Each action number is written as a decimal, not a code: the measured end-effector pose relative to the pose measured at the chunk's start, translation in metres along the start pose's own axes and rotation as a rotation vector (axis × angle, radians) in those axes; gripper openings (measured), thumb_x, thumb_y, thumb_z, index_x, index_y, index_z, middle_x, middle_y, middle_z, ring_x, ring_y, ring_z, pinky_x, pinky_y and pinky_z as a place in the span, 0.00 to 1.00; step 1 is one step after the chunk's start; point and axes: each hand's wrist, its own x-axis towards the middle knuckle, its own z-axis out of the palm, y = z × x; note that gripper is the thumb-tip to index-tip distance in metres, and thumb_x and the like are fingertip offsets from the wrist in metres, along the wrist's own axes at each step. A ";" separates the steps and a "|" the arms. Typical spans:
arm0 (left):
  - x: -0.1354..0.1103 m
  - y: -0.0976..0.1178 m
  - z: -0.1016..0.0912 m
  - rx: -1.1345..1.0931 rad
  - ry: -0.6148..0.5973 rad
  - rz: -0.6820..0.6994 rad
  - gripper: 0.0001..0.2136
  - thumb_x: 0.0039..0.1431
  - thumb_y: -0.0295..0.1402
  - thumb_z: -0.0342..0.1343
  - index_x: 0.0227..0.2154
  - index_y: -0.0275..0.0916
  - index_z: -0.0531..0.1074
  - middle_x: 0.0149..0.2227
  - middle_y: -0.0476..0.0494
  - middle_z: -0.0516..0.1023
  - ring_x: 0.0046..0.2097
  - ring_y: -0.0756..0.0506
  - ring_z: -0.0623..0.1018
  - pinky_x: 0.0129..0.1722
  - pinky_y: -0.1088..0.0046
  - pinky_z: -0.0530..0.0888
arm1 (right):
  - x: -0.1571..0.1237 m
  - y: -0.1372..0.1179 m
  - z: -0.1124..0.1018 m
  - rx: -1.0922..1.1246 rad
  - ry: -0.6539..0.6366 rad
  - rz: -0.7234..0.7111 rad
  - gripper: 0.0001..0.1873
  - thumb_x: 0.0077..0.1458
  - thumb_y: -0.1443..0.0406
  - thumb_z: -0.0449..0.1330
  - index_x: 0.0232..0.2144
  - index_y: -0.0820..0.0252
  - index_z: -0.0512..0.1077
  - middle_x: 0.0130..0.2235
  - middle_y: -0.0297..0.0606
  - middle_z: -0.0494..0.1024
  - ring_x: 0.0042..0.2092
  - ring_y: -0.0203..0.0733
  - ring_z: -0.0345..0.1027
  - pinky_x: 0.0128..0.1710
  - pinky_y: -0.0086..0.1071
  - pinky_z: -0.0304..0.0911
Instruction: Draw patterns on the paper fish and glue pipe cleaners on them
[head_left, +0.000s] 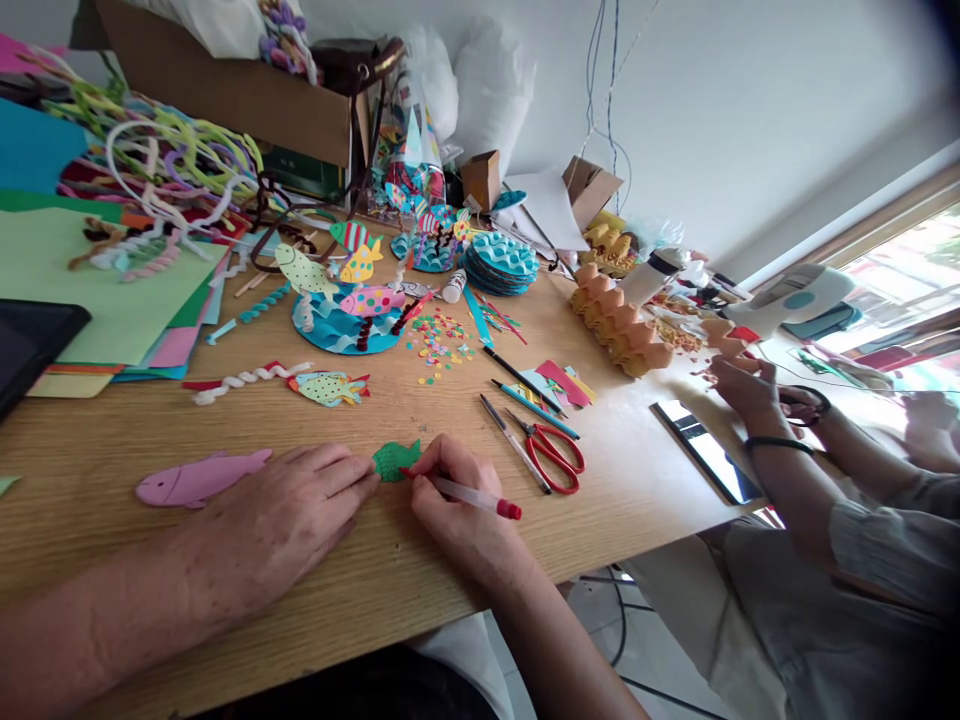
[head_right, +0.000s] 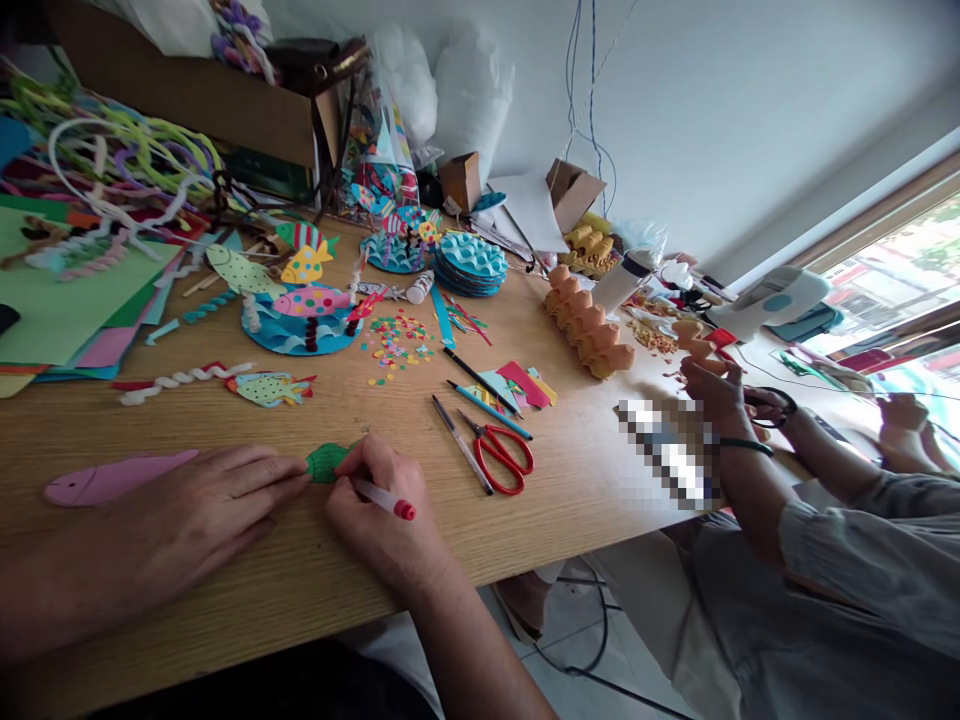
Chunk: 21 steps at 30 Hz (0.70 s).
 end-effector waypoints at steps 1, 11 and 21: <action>0.000 0.000 0.000 0.001 0.002 -0.001 0.16 0.65 0.19 0.47 0.46 0.36 0.78 0.44 0.40 0.81 0.45 0.41 0.77 0.47 0.66 0.75 | 0.000 0.000 0.000 -0.001 0.000 -0.002 0.06 0.43 0.72 0.55 0.23 0.55 0.65 0.22 0.27 0.68 0.24 0.35 0.60 0.26 0.27 0.55; 0.001 0.001 -0.002 0.015 -0.018 -0.021 0.17 0.65 0.19 0.45 0.45 0.36 0.78 0.44 0.40 0.82 0.45 0.41 0.78 0.46 0.65 0.76 | 0.000 -0.002 -0.001 0.039 -0.013 0.001 0.06 0.41 0.72 0.54 0.22 0.55 0.65 0.21 0.27 0.68 0.24 0.35 0.60 0.26 0.27 0.55; -0.001 -0.001 0.002 0.017 0.017 0.006 0.19 0.65 0.18 0.42 0.46 0.35 0.77 0.43 0.40 0.82 0.45 0.41 0.78 0.45 0.63 0.77 | 0.000 -0.001 -0.002 0.059 0.020 0.030 0.06 0.41 0.71 0.54 0.21 0.55 0.65 0.19 0.26 0.66 0.22 0.34 0.58 0.24 0.26 0.54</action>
